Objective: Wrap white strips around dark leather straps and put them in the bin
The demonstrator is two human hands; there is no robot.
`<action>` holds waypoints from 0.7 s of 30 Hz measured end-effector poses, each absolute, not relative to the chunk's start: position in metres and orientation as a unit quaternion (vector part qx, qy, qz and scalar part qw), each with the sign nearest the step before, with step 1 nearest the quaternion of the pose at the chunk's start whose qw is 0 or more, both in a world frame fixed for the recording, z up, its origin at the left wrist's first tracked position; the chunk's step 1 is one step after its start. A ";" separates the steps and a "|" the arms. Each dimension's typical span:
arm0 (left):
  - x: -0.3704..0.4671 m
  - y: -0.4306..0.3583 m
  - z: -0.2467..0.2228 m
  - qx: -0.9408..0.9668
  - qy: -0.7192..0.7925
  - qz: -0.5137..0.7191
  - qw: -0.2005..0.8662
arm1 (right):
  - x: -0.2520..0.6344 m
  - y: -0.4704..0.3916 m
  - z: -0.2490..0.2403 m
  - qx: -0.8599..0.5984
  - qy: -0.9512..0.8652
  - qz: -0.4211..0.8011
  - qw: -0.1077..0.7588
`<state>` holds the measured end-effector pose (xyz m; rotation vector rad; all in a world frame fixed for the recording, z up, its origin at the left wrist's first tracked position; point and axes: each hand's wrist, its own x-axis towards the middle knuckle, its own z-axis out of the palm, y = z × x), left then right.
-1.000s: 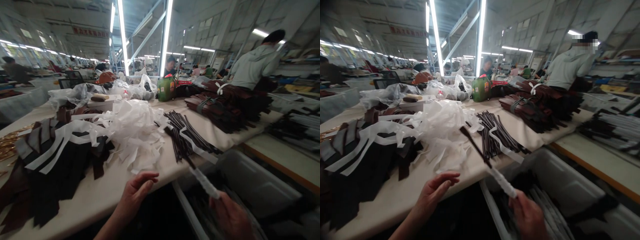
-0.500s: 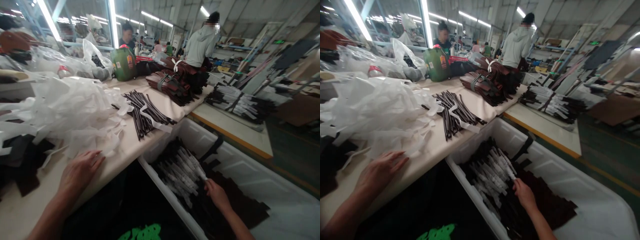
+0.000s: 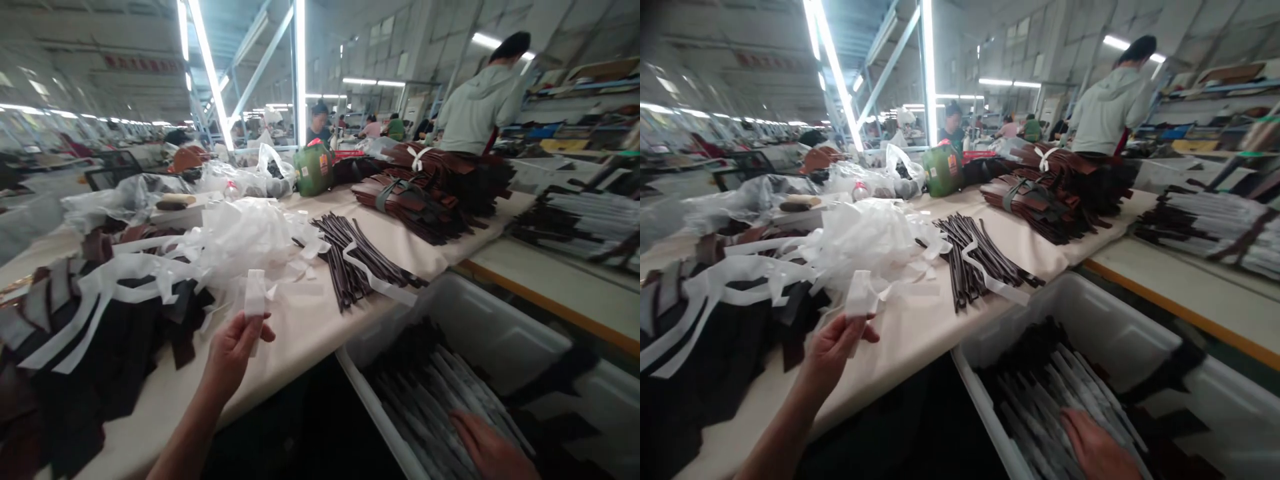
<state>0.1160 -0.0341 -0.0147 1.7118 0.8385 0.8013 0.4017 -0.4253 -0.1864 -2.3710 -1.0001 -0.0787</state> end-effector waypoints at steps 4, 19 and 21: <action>0.115 -0.052 -0.014 0.598 0.276 0.326 0.678 | 0.371 -0.345 -0.116 -0.826 -0.431 0.047 0.360; 0.111 -0.099 -0.023 0.629 0.221 0.185 0.722 | 0.271 -0.162 -0.004 -0.626 -0.461 0.289 0.559; 0.112 -0.096 -0.027 0.624 0.215 0.166 0.733 | 0.272 -0.166 -0.005 -0.634 -0.465 0.284 0.548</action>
